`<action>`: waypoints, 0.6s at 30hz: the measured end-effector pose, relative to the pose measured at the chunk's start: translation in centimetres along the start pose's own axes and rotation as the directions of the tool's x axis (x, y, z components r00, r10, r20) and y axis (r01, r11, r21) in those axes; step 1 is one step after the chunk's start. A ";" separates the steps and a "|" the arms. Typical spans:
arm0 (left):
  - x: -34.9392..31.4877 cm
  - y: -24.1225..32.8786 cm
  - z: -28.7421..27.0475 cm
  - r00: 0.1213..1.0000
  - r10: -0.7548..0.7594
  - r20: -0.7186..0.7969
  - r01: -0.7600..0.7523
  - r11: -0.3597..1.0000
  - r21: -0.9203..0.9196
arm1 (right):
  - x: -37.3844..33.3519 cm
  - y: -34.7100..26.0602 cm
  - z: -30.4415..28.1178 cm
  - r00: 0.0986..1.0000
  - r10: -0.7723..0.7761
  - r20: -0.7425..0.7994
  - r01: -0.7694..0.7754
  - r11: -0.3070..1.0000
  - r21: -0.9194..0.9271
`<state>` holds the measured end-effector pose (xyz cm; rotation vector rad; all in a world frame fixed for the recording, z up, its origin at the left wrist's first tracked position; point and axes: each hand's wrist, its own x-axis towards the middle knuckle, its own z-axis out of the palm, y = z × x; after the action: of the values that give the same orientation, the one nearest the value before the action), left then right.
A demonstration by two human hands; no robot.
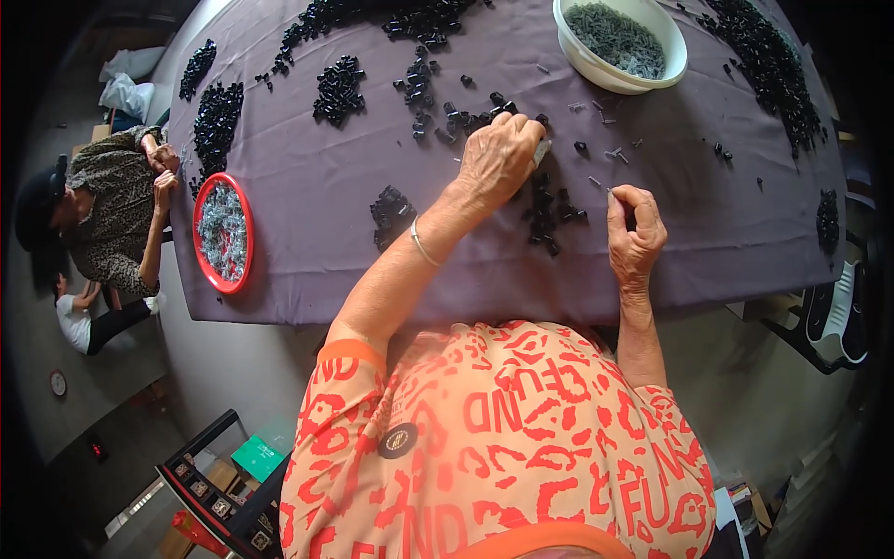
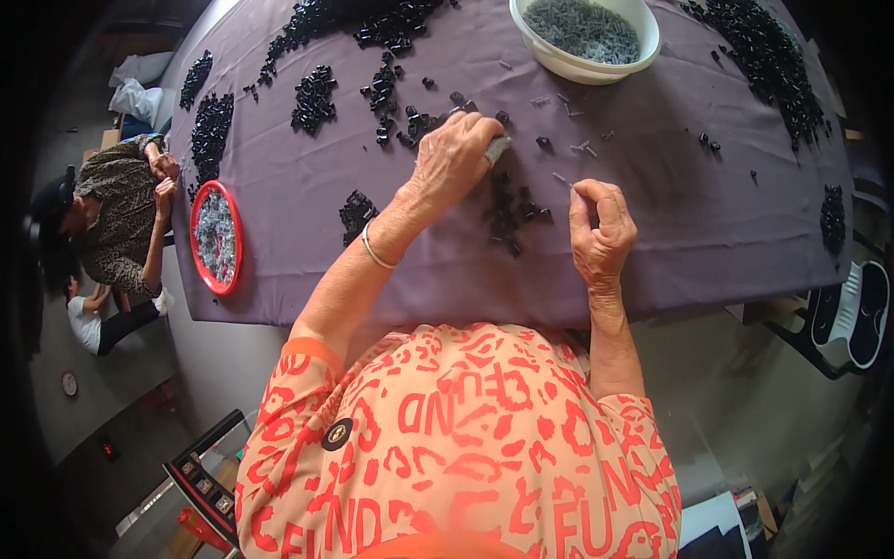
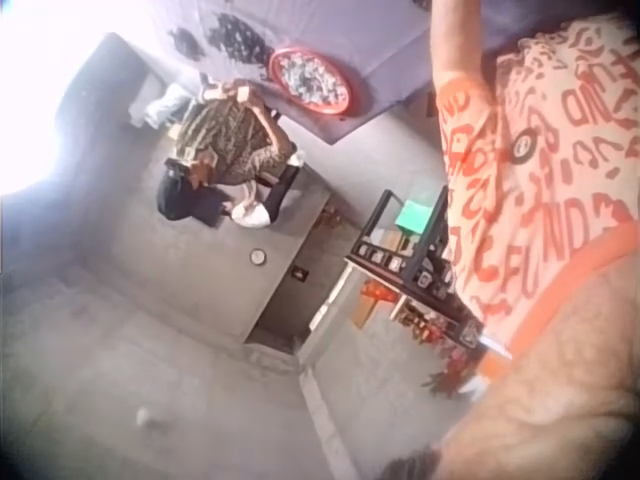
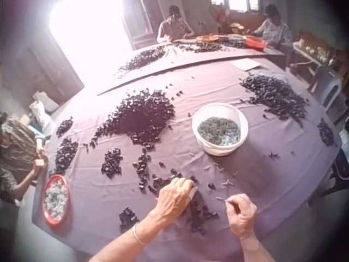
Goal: The person assembles small plastic components by repeatedly inserting small metal pins into plastic parts by hand.
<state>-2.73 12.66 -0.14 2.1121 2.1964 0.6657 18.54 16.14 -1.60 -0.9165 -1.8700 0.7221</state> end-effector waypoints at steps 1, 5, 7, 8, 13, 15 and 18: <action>-0.4 -0.1 0.0 1.000 0.000 -0.002 0.000 1.000 0.003 | 0.0 0.0 0.1 1.000 -0.008 -0.005 0.008 1.000 0.001; -2.0 0.5 -1.1 0.995 0.101 0.021 -0.100 0.995 -0.027 | -0.1 0.2 0.0 1.000 0.006 -0.006 -0.006 1.000 0.005; -2.9 1.1 -2.5 0.988 -0.092 -0.120 0.062 0.971 -0.232 | 0.0 0.3 0.1 1.000 0.009 -0.005 -0.009 1.000 0.016; -3.8 0.8 -3.1 0.969 -0.194 -0.154 0.141 0.943 -0.301 | 0.0 0.2 0.2 1.000 0.012 -0.002 -0.012 1.000 0.026; -8.5 0.1 -3.8 0.913 -0.352 -0.205 0.273 0.902 -0.334 | -0.2 0.5 0.0 1.000 0.021 -0.006 -0.021 1.000 0.010; -9.8 0.7 -4.1 0.905 -0.396 -0.153 0.320 0.874 -0.366 | -0.2 0.4 0.2 1.000 0.029 -0.011 -0.029 0.999 0.032; -10.7 1.2 -3.3 0.896 -0.399 -0.195 0.312 0.878 -0.362 | -0.2 0.2 0.1 0.999 0.037 -0.006 -0.037 0.999 0.009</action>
<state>-1.73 1.44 0.31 1.4749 2.3152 1.2292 18.54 16.04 -1.89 -0.9488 -1.8473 0.7494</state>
